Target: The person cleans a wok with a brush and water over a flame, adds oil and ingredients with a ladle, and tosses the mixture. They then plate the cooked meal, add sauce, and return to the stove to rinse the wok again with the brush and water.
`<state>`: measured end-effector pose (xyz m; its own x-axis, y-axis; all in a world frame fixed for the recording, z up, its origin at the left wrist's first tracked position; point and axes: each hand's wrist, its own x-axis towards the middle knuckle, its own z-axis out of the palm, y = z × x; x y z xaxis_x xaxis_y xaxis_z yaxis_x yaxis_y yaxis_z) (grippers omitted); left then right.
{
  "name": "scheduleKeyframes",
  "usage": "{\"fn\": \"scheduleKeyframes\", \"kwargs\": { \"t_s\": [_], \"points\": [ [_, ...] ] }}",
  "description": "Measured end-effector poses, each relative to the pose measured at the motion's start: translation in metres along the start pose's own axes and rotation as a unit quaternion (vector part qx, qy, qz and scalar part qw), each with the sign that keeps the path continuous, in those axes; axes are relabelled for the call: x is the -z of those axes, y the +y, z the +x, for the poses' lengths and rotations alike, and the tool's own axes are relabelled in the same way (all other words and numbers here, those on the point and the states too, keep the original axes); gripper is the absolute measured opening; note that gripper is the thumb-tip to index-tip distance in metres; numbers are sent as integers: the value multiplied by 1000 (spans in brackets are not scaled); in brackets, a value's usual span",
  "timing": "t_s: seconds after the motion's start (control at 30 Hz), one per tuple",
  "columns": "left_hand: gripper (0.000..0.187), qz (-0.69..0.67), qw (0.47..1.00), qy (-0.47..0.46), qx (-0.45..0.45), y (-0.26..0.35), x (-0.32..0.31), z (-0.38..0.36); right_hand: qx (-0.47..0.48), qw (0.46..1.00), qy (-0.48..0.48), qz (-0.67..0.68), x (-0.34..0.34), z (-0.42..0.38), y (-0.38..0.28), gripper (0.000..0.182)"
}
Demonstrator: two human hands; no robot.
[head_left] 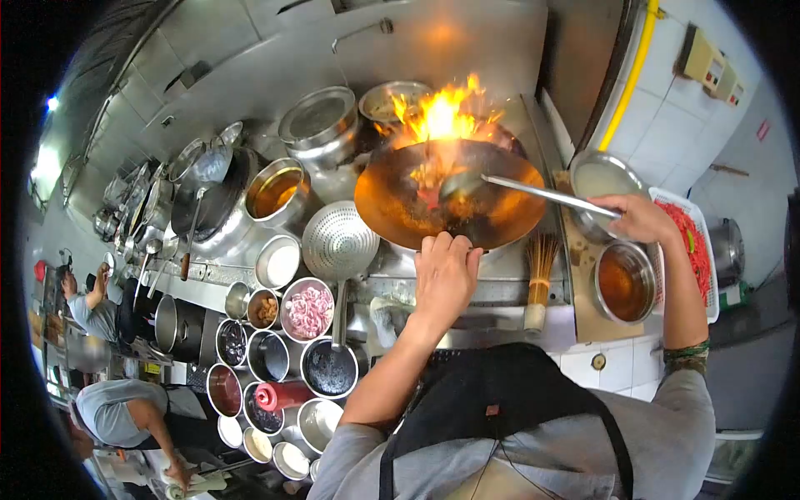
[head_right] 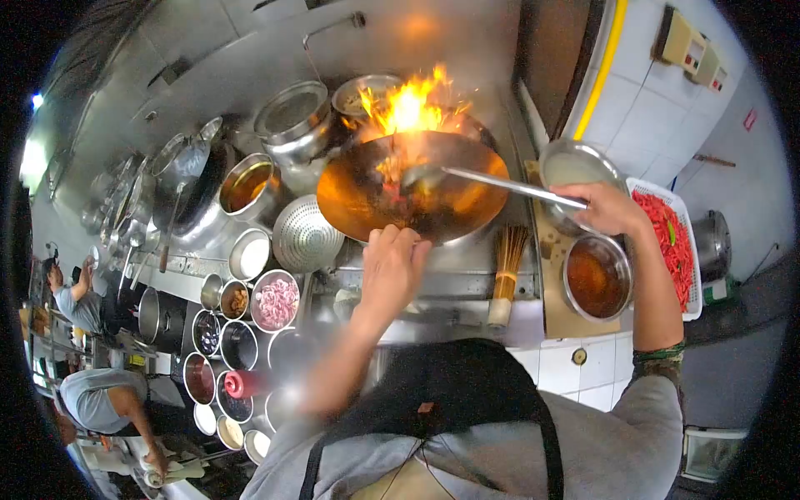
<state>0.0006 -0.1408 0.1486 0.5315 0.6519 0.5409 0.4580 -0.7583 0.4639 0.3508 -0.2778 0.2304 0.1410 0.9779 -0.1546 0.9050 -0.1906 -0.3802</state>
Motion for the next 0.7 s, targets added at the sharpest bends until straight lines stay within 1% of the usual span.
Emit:
{"fn": "scheduleKeyframes", "kwargs": {
  "t_s": [0.07,0.1,0.17,0.2,0.3,0.33,0.37,0.43,0.47,0.5,0.57,0.67,0.7],
  "points": [
    [15,-17,1000,5,-5,-12,-13,10,57,998,-4,-37,4,7,-2,58],
    [15,-24,1000,0,-6,-20,-21,9,56,997,14,-53,-3,15,-2,58],
    [15,8,1000,-2,2,-38,-48,-2,49,994,47,-82,-22,27,-4,59],
    [15,22,1000,-1,6,-44,-59,-7,-7,993,46,-109,-26,28,-30,62],
    [17,64,997,-33,-6,-58,-68,-48,-66,978,121,-155,-64,29,-24,64],
    [17,44,998,-13,-40,-55,-59,-68,-89,977,98,-166,-51,16,-42,61],
    [16,27,997,9,-74,-52,-47,-74,-28,979,141,-143,-40,12,-36,61],
    [16,58,996,30,-67,-38,-20,-47,89,975,187,-83,-38,-8,-13,60],
    [16,70,996,21,-50,-25,-4,-45,39,992,115,-19,-29,-13,-17,61],
    [16,29,999,7,-33,-16,12,-24,-16,998,56,1,-14,-16,-28,61],
    [16,4,999,25,-43,-23,4,0,39,998,40,-18,-3,-16,-34,63],
    [17,4,999,17,-33,-41,-23,9,-9,994,14,-112,-1,-7,-62,61],
    [17,19,999,8,-25,-54,-39,1,-29,992,33,-114,-15,-1,-63,61]
  ]
}}
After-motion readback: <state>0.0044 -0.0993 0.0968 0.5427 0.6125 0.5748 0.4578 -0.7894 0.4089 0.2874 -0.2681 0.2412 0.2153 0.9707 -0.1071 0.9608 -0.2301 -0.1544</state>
